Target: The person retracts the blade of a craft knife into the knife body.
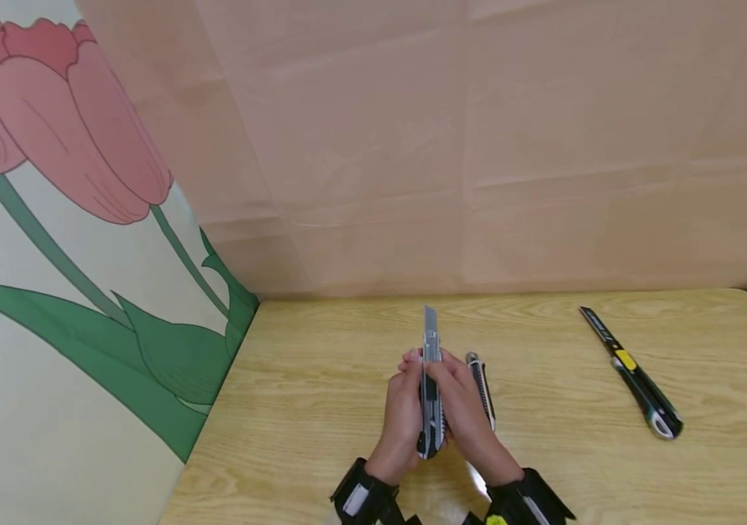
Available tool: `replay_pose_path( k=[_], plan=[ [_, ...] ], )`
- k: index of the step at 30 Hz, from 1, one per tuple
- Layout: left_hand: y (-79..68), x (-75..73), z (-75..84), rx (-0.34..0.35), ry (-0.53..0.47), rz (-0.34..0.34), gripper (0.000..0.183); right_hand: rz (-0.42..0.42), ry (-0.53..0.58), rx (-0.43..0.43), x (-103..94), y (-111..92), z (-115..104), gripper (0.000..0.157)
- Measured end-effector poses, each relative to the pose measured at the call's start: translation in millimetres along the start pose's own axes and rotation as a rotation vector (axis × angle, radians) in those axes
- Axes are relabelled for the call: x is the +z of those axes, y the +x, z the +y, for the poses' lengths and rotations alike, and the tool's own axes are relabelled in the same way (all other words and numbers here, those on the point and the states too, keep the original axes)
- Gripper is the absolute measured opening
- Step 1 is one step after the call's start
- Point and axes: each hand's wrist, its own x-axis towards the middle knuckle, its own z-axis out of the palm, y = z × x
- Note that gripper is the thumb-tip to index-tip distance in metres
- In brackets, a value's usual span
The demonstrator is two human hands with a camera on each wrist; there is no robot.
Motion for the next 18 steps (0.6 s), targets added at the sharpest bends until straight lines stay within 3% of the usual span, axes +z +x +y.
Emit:
replay_pose_path(
  k=[18],
  plan=[
    [-1.2, 1.6, 1.7, 0.032, -0.010, -0.014, 0.059, -0.004, -0.008, -0.009, -0.8, -2.1, -1.7, 0.033]
  ],
)
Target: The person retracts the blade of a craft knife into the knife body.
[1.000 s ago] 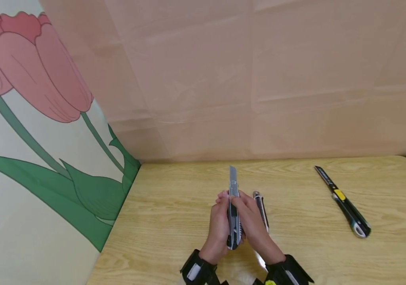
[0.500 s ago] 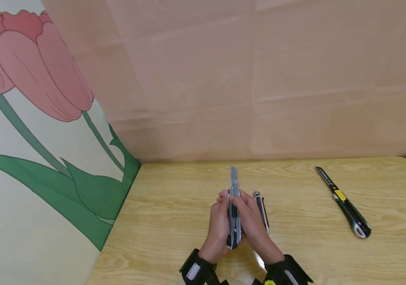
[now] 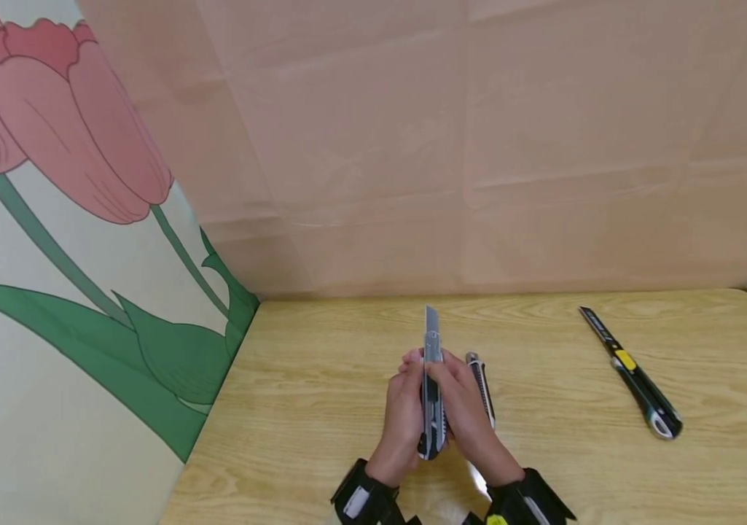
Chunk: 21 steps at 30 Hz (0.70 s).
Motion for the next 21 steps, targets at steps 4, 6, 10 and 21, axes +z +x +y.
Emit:
replay_pose_path(
  k=[4, 6, 10, 21],
  plan=[
    [0.4, 1.0, -1.1, 0.004, 0.001, 0.004, 0.059, -0.012, -0.009, -0.013, -1.1, -0.1, 0.8, 0.033],
    [0.5, 1.3, -1.9, 0.007, 0.000, 0.013, 0.059, -0.015, -0.016, -0.009, -1.7, -0.4, 1.3, 0.033],
    [0.7, 1.4, -2.6, 0.007, -0.002, 0.019, 0.062, -0.003, -0.022, 0.003, -1.2, -1.0, 1.1, 0.032],
    [1.0, -0.1, -0.9, 0.029, 0.017, 0.019, 0.061, 0.028, -0.022, 0.007, 3.2, -3.6, -0.5, 0.031]
  ],
)
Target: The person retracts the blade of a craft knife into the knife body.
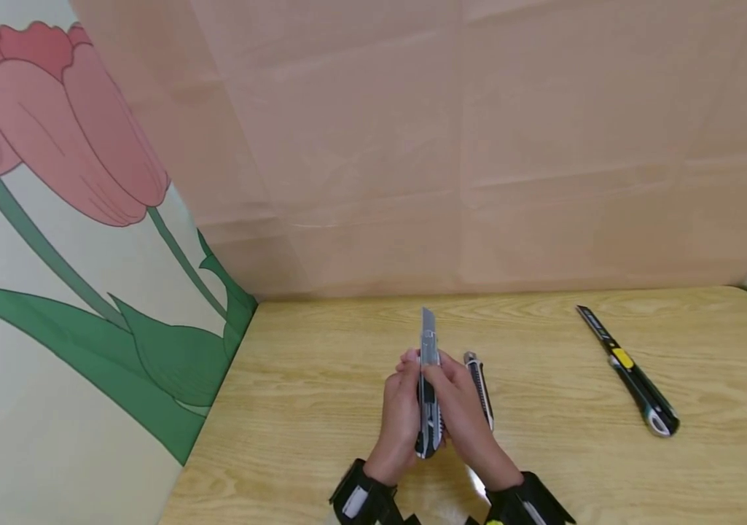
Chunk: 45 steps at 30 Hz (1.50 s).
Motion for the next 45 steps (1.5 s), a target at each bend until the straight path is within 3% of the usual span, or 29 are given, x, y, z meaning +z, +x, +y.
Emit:
replay_pose_path(
  k=[9, 19, 30, 45],
  plan=[
    [-0.3, -1.5, -1.4, -0.026, -0.016, 0.004, 0.063, -0.015, -0.024, -0.047, 0.0, 0.3, 3.8, 0.031],
    [0.3, -1.8, -1.8, -0.025, -0.007, -0.010, 0.062, -0.009, -0.014, -0.036, -1.0, 0.5, 5.4, 0.033],
    [0.7, 2.2, -3.2, -0.030, -0.022, 0.014, 0.060, -0.062, 0.011, -0.043, -4.9, -1.2, 4.3, 0.032],
    [0.3, 0.7, -5.2, -0.006, -0.010, -0.020, 0.062, -0.063, 0.030, -0.031, -6.5, -2.5, 4.7, 0.041]
  ],
)
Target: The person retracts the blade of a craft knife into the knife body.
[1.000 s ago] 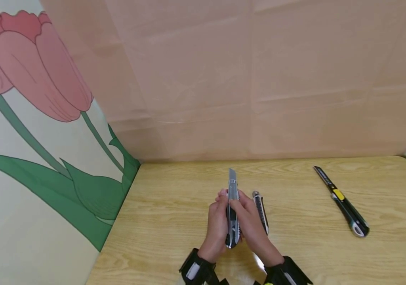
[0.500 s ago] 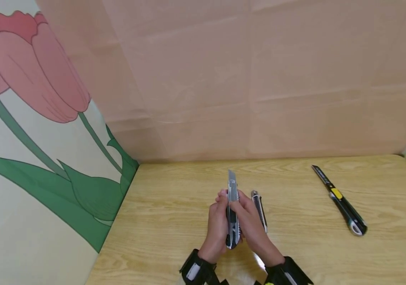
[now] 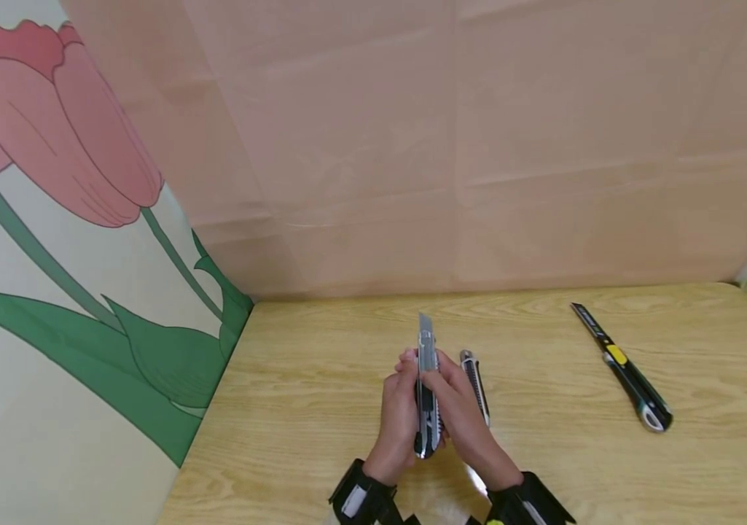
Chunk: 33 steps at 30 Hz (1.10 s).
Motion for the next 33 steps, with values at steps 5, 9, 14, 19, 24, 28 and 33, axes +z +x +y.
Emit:
replay_pose_path(
  k=[5, 9, 14, 19, 24, 28, 33],
  plan=[
    [0.2, 0.6, -0.3, 0.014, -0.014, 0.012, 0.060, -0.025, -0.004, -0.015, -0.4, 0.8, 0.0, 0.042],
    [0.0, 0.9, 0.5, 0.013, -0.019, 0.005, 0.061, -0.028, 0.002, -0.018, -0.7, 0.8, -0.4, 0.042],
    [0.1, 0.9, 1.1, 0.021, -0.009, -0.006, 0.062, -0.046, -0.003, -0.034, -1.6, 0.2, -1.5, 0.042],
    [0.1, 1.4, 0.2, 0.020, -0.012, 0.013, 0.062, -0.055, 0.001, -0.019, -2.3, -0.1, -2.0, 0.045],
    [0.5, 1.8, -0.4, 0.027, -0.002, 0.010, 0.061, -0.061, 0.005, -0.024, -3.0, -0.4, -2.1, 0.045],
    [0.6, 2.7, -0.3, 0.040, 0.002, 0.011, 0.060, -0.067, 0.013, -0.037, -4.4, 0.5, -1.6, 0.045],
    [1.7, 4.4, 0.0, 0.056, -0.013, 0.005, 0.058, -0.076, 0.004, -0.044, -6.4, 1.8, -1.3, 0.046]
  ],
)
